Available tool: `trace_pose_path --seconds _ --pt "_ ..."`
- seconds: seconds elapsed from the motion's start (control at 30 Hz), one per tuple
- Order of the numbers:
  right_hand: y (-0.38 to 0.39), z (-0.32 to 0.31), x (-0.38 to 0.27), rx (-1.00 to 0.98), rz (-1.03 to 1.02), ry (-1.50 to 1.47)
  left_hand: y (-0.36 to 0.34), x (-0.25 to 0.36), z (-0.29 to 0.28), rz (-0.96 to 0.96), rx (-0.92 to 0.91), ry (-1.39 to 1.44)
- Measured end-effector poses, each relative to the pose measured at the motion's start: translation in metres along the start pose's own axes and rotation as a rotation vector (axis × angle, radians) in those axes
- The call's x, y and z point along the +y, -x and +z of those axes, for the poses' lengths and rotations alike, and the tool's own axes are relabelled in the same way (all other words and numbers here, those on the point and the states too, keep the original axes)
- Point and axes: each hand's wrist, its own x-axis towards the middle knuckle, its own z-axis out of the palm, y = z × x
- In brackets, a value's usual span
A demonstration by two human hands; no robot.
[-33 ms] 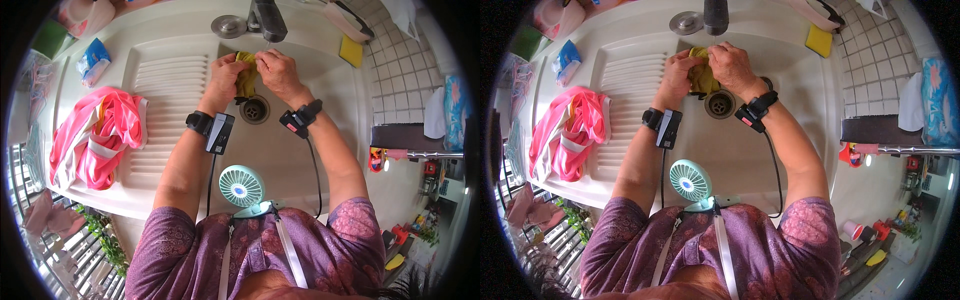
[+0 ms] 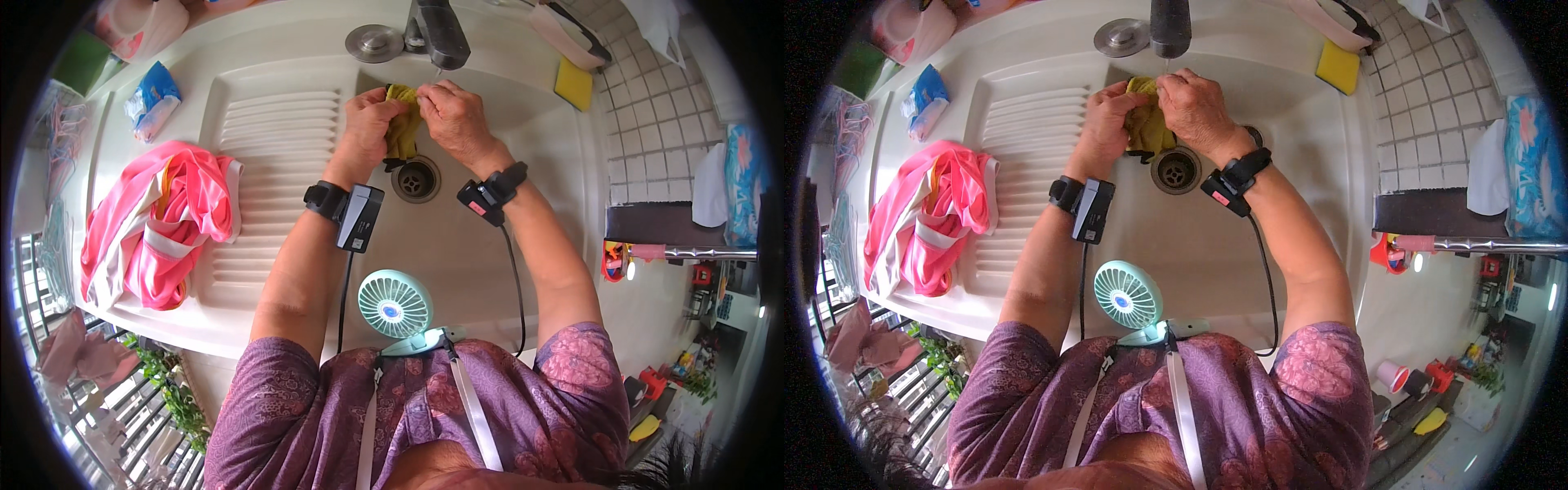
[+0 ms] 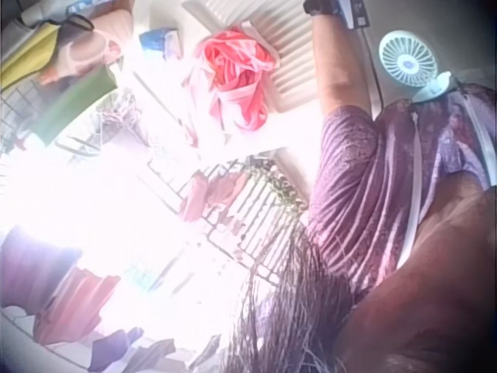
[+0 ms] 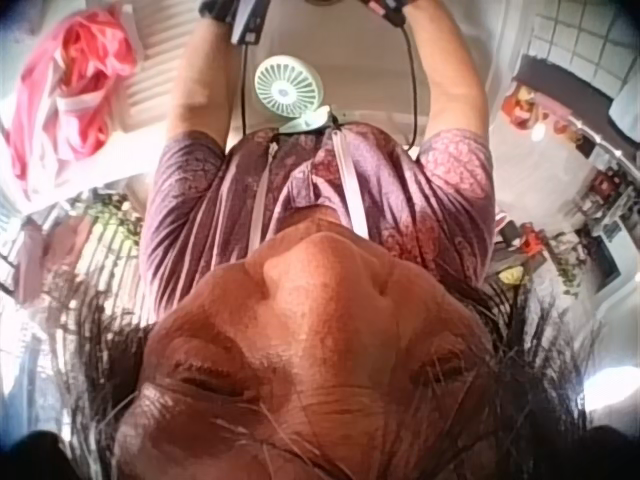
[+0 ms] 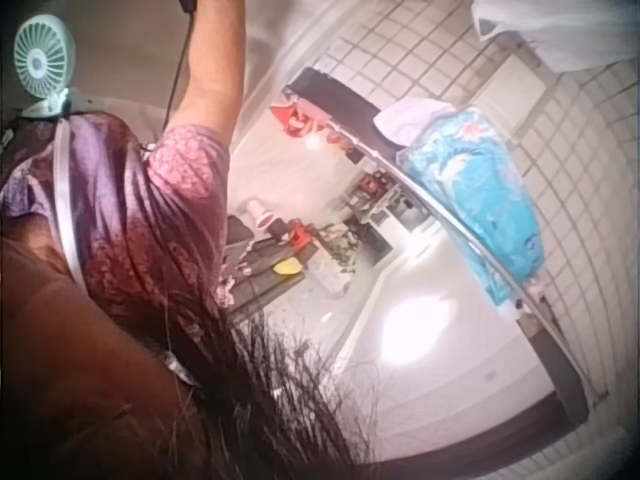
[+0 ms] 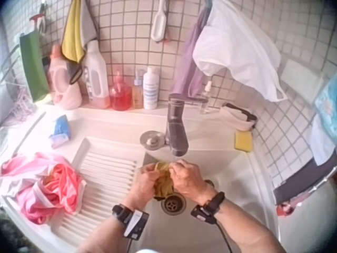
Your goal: The person washes a yellow cloth by hand under running water in a sink, rubbing the fabric against itself and rinsing different sections.
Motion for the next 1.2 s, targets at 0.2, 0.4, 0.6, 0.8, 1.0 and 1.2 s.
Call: trace_pose_path --seconds 0.2,0.4,0.6,0.8,1.0,1.2 --pt "0.001 -0.003 0.003 -0.185 -0.126 0.268 0.003 -0.001 0.006 0.011 0.021 -0.055" --pt "0.000 0.000 -0.001 -0.223 -0.229 0.465 0.000 -0.005 0.001 -0.026 -0.024 -0.192" --pt "0.001 0.004 0.013 -0.108 -0.177 0.396 -0.001 -0.007 0.003 -0.017 0.011 -0.081" --pt "0.004 0.020 0.020 -0.081 -0.067 0.332 0.004 0.001 0.009 0.013 0.089 -0.045" --pt "0.011 0.022 0.038 0.000 0.253 0.109 0.004 0.007 0.009 0.076 0.201 0.017" --pt "-0.004 -0.002 0.012 -0.320 0.754 -0.832 -0.002 0.003 -0.001 0.127 0.187 0.070"
